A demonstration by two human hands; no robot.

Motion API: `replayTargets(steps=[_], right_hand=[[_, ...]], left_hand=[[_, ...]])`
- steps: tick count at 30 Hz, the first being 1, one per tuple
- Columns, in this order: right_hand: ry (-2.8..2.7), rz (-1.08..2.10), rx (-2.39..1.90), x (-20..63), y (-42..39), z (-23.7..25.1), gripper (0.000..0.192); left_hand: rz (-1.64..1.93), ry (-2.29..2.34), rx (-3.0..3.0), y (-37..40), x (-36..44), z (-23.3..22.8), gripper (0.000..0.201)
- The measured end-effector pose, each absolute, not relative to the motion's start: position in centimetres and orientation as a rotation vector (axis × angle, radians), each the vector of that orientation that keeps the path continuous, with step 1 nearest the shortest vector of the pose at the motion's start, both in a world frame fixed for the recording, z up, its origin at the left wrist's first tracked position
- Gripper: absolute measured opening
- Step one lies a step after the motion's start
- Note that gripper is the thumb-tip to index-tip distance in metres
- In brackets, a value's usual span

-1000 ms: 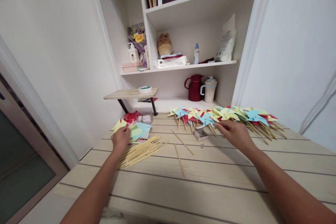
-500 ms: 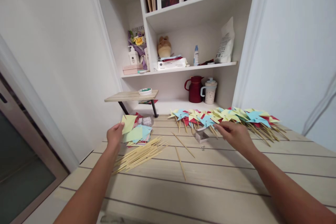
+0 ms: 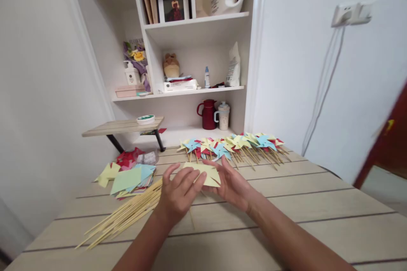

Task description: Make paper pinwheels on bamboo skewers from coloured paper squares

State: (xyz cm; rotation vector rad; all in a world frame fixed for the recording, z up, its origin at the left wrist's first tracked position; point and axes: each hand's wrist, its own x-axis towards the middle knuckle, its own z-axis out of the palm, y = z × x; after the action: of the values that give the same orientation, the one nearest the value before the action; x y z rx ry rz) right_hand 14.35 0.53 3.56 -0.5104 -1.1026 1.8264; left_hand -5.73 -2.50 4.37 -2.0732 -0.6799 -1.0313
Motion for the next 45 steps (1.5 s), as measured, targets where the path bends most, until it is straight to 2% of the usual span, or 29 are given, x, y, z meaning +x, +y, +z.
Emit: replayTargets(steps=[3, 7, 10, 13, 16, 19, 23, 25, 30, 40, 45], right_hand=[[-0.945, 1.779, -0.520, 14.6, 0.7, 3.9, 0.048], [-0.868, 1.621, -0.648, 15.2, 1.5, 3.5, 0.069], [-0.894, 1.477, -0.714, 15.8, 2.2, 3.3, 0.074], [-0.985, 1.308, -0.778, 16.5, 2.5, 3.5, 0.073], [-1.107, 1.129, -0.862, 17.2, 2.7, 3.7, 0.069], [-1.225, 0.950, -0.935, 17.4, 2.8, 3.6, 0.063], [-1.410, 0.750, -0.939, 17.2, 2.8, 3.3, 0.058], [-1.508, 0.700, -0.936, 17.0, 2.7, 3.3, 0.055], [-1.663, 0.677, -0.939, 16.4, 2.2, 3.3, 0.049], [-1.741, 0.751, -0.906, 15.7, 1.6, 2.8, 0.034], [-1.443, 1.036, -0.851, 15.7, 1.5, 3.1, 0.038]], left_hand=[[-0.938, -0.670, -2.093, -1.4, -4.0, 2.8, 0.042], [-0.936, -0.631, -2.156, -0.7, -2.9, 1.6, 0.042], [-1.064, -0.702, -2.200, -0.5, -2.8, 0.9, 0.046], [-1.441, -0.998, -2.181, 0.4, -3.5, 0.1, 0.046], [-2.124, -1.517, -2.082, 1.8, -4.6, -0.7, 0.043], [-2.647, -1.824, -2.034, 2.8, -5.4, -1.1, 0.055], [-2.789, -1.881, -2.244, 2.9, -5.0, -1.1, 0.064], [-2.796, -1.865, -2.464, 2.5, -4.1, -1.0, 0.060], [-2.703, -1.866, -2.714, 1.6, -2.4, -1.2, 0.041], [-2.815, -2.039, -2.443, 1.3, -1.9, -1.4, 0.033], [-3.229, -1.896, -2.023, 1.2, -1.4, -0.5, 0.038]])
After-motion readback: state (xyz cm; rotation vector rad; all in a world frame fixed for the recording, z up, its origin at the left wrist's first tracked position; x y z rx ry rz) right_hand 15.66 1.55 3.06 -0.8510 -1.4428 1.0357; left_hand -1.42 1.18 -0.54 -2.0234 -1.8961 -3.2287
